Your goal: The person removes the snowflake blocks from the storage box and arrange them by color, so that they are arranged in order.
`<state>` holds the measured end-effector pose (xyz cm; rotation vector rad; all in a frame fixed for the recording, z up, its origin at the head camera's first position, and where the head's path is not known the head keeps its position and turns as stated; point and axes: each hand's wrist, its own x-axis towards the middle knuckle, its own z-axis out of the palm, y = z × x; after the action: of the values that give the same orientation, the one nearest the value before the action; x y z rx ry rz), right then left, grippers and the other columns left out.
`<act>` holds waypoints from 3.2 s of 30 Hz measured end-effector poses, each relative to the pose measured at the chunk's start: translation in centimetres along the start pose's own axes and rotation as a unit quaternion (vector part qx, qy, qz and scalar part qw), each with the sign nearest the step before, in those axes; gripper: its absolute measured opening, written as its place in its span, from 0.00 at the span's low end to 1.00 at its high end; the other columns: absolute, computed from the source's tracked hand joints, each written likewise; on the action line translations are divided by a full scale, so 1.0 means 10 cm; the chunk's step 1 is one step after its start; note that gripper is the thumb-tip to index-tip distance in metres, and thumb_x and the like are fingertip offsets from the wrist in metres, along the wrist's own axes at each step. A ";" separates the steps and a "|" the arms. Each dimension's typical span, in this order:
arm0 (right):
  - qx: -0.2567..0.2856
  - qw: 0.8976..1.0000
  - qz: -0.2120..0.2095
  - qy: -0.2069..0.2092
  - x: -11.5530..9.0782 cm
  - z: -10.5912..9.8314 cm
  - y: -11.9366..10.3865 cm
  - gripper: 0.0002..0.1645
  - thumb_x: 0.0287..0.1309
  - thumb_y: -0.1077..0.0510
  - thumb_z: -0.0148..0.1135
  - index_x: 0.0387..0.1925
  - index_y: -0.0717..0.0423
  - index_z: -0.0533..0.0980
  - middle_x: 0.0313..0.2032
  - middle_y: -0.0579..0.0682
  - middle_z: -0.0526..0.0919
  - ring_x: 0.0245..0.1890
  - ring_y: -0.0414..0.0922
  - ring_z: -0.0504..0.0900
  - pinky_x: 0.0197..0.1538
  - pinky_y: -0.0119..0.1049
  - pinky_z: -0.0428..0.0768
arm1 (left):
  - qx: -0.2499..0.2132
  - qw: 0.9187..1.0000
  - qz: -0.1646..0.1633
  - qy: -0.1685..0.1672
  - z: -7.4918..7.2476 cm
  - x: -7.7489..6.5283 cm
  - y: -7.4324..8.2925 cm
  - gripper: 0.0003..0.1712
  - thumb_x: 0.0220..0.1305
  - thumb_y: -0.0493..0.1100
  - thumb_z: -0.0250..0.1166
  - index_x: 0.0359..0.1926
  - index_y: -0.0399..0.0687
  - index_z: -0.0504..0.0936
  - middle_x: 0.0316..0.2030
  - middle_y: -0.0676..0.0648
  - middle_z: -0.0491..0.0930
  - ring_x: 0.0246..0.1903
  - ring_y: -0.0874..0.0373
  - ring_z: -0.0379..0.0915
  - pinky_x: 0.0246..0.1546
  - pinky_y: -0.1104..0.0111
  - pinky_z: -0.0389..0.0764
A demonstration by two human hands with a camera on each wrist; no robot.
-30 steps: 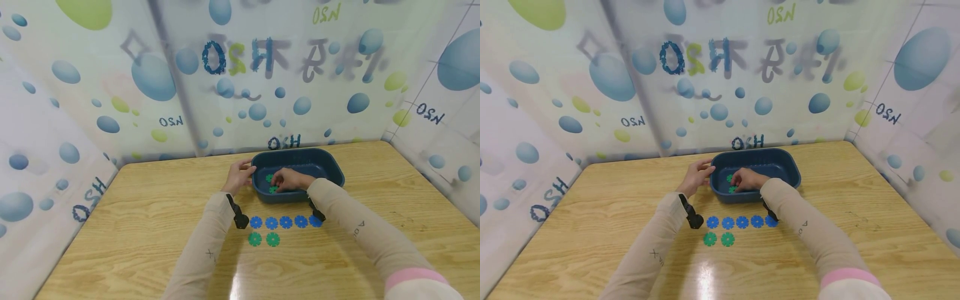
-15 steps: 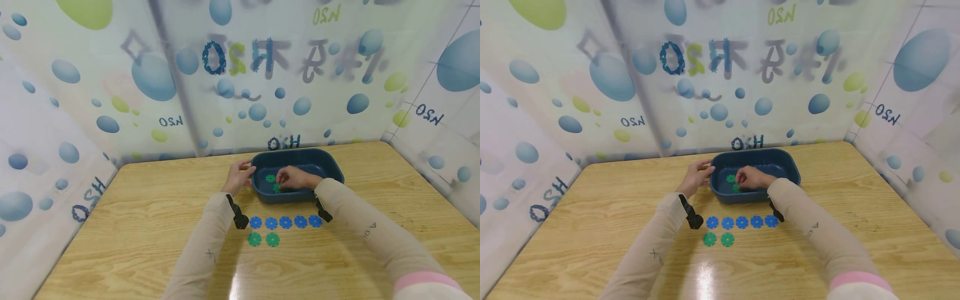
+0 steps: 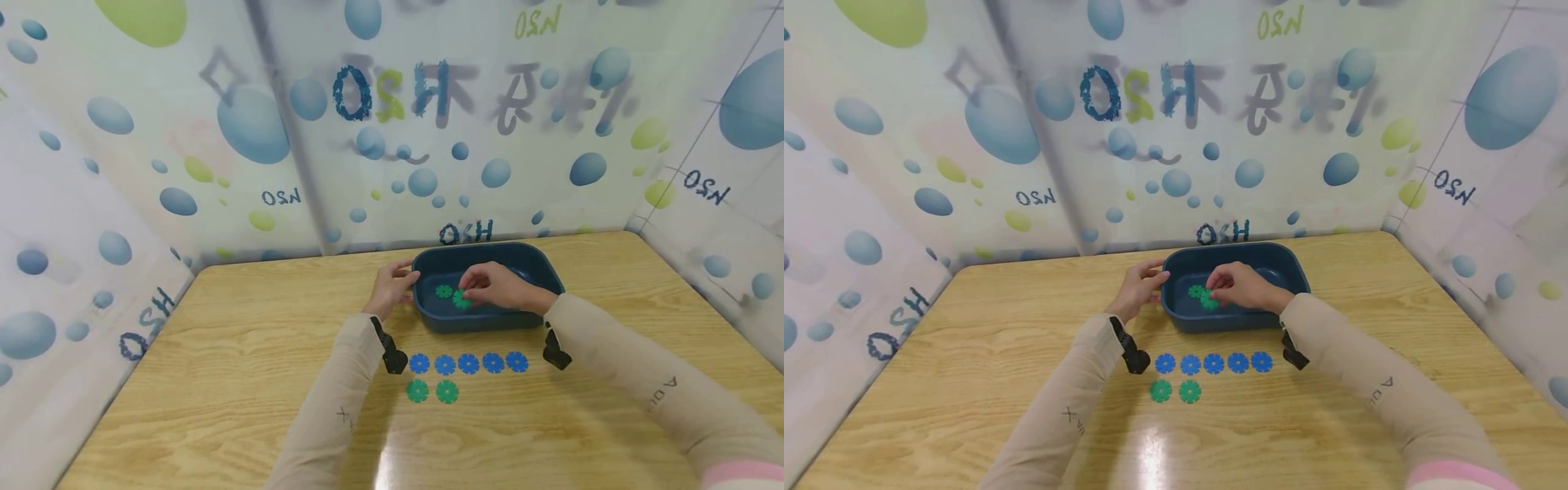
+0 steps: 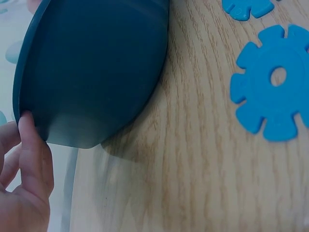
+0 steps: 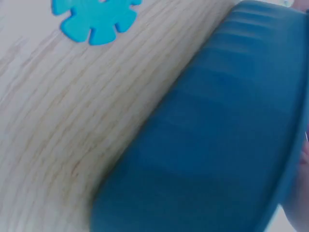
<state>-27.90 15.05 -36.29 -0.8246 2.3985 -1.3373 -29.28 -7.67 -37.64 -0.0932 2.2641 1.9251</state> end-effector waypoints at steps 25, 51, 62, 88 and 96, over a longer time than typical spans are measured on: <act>-0.002 0.992 -0.095 -0.081 -0.54 0.30 -0.20 0.05 0.54 0.64 0.58 0.33 0.61 0.77 0.30 0.50 0.79 0.27 0.42 0.77 0.33 0.33 0.78 | 0.004 1.000 0.003 0.002 0.01 0.01 -0.01 0.23 0.59 0.41 0.59 0.57 0.50 0.70 0.45 0.42 0.72 0.37 0.49 0.77 0.34 0.60 0.79; -0.094 0.983 -0.096 -0.125 -0.66 0.62 0.00 0.05 0.46 0.63 0.65 0.28 0.52 0.78 0.29 0.39 0.79 0.28 0.31 0.76 0.33 0.27 0.77 | 0.002 1.000 0.001 0.010 0.02 0.02 -0.01 0.22 0.60 0.41 0.59 0.57 0.51 0.71 0.44 0.43 0.72 0.37 0.48 0.77 0.35 0.58 0.79; -0.104 0.982 -0.111 -0.116 -0.67 0.63 0.00 0.05 0.46 0.63 0.66 0.28 0.53 0.78 0.29 0.39 0.78 0.28 0.31 0.76 0.33 0.27 0.77 | 0.004 1.000 -0.003 0.010 0.02 0.02 -0.01 0.23 0.60 0.41 0.59 0.57 0.50 0.70 0.45 0.42 0.71 0.39 0.47 0.76 0.38 0.57 0.78; -0.081 0.990 -0.113 -0.016 -0.39 0.18 -0.33 0.05 0.50 0.59 0.63 0.29 0.57 0.79 0.28 0.44 0.80 0.27 0.38 0.77 0.34 0.34 0.78 | 0.000 1.000 0.002 0.004 0.00 0.00 -0.01 0.23 0.60 0.41 0.58 0.58 0.49 0.70 0.48 0.41 0.70 0.38 0.46 0.76 0.38 0.58 0.78; -0.095 0.993 -0.070 0.013 -0.10 -0.08 -0.34 0.07 0.51 0.59 0.62 0.32 0.60 0.78 0.28 0.46 0.80 0.29 0.41 0.78 0.35 0.35 0.78 | 0.001 1.000 0.003 0.003 0.00 -0.01 0.01 0.23 0.60 0.42 0.58 0.58 0.49 0.69 0.48 0.42 0.71 0.36 0.50 0.77 0.37 0.59 0.78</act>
<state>-26.33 14.85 -33.02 -1.0483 2.5603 -1.1853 -29.20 -7.70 -37.57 -0.0929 2.2729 1.9267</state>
